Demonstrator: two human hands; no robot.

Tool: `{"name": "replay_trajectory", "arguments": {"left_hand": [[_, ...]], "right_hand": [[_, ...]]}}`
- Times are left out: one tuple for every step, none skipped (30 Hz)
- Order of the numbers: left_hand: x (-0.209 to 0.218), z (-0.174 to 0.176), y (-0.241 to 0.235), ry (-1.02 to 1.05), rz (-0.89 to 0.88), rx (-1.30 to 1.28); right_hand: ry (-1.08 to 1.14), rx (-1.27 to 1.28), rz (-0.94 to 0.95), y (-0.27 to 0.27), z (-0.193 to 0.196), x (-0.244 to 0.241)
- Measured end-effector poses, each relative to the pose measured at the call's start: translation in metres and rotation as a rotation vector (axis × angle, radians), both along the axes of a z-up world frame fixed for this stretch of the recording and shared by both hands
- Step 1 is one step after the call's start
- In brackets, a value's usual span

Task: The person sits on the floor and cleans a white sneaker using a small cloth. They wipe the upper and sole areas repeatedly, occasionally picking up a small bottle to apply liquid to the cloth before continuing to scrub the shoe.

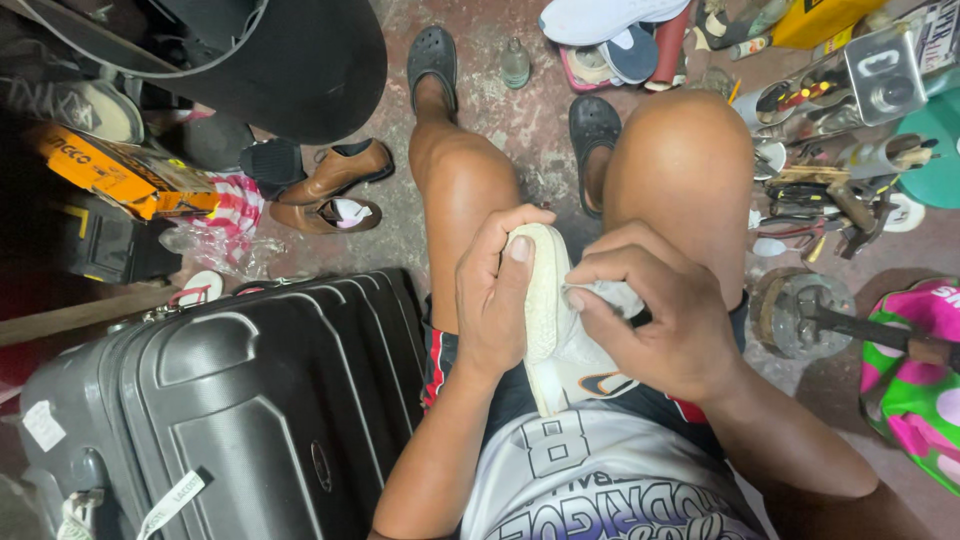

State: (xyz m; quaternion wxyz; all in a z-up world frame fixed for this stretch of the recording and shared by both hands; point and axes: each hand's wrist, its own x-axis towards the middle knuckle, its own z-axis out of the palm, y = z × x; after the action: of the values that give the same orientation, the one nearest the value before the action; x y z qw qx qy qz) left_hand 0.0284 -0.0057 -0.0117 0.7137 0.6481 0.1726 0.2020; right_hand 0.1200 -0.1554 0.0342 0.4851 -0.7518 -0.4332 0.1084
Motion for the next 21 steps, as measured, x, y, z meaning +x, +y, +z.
{"name": "replay_trajectory", "arguments": {"left_hand": [[0.000, 0.001, 0.000, 0.000, 0.008, -0.004], [0.001, 0.003, 0.000, -0.014, 0.016, 0.049], [0.001, 0.004, -0.001, -0.026, 0.021, 0.099], [0.001, 0.005, -0.001, -0.039, 0.026, 0.150], [0.001, 0.007, -0.002, -0.032, 0.029, 0.171], [0.001, 0.008, -0.002, -0.025, 0.032, 0.192], [0.000, 0.008, -0.004, -0.014, 0.038, 0.209], [0.000, 0.009, -0.005, -0.010, 0.040, 0.212], [0.000, 0.009, -0.004, -0.011, 0.042, 0.218], [0.001, 0.010, -0.004, -0.012, 0.043, 0.225], [0.002, 0.009, -0.003, -0.009, 0.045, 0.213], [0.003, 0.009, -0.003, -0.006, 0.048, 0.202], [0.003, 0.008, -0.003, 0.000, 0.053, 0.189], [0.003, 0.008, -0.003, 0.002, 0.057, 0.186], [0.004, 0.007, -0.002, 0.000, 0.053, 0.187], [0.006, 0.006, -0.001, -0.001, 0.049, 0.187], [0.005, 0.005, -0.002, 0.007, 0.040, 0.169], [0.005, 0.004, -0.002, 0.015, 0.031, 0.152], [0.006, 0.003, -0.001, 0.022, 0.025, 0.136], [0.005, 0.003, -0.001, 0.018, 0.028, 0.139], [0.006, 0.003, -0.001, 0.006, 0.027, 0.144]], "right_hand": [[-0.032, -0.011, -0.025, 0.002, 0.002, -0.002], [-0.064, -0.022, -0.051, 0.003, 0.005, -0.004], [-0.094, -0.035, -0.079, 0.005, 0.007, -0.005], [-0.091, -0.049, -0.087, 0.006, 0.008, -0.005], [-0.088, -0.062, -0.099, 0.008, 0.009, -0.003], [-0.086, -0.075, -0.110, 0.008, 0.010, -0.001], [-0.066, -0.082, -0.110, 0.009, 0.010, 0.002], [-0.045, -0.089, -0.109, 0.008, 0.011, 0.003], [-0.030, -0.093, -0.110, 0.007, 0.012, 0.004], [-0.002, -0.088, -0.086, 0.006, 0.013, 0.004], [0.027, -0.083, -0.061, 0.006, 0.014, 0.004], [0.055, -0.078, -0.037, 0.005, 0.015, 0.003], [0.039, -0.068, -0.044, 0.005, 0.016, 0.002], [0.022, -0.058, -0.050, 0.006, 0.015, 0.001], [0.004, -0.045, -0.065, 0.008, 0.013, -0.001], [-0.025, -0.048, -0.099, 0.010, 0.011, 0.000], [-0.049, -0.053, -0.128, 0.012, 0.008, 0.002], [-0.073, -0.058, -0.158, 0.013, 0.006, 0.003], [-0.038, -0.036, -0.154, 0.013, 0.004, 0.005], [-0.003, -0.015, -0.150, 0.013, 0.002, 0.007], [0.024, 0.009, -0.149, 0.013, 0.001, 0.009]]}}
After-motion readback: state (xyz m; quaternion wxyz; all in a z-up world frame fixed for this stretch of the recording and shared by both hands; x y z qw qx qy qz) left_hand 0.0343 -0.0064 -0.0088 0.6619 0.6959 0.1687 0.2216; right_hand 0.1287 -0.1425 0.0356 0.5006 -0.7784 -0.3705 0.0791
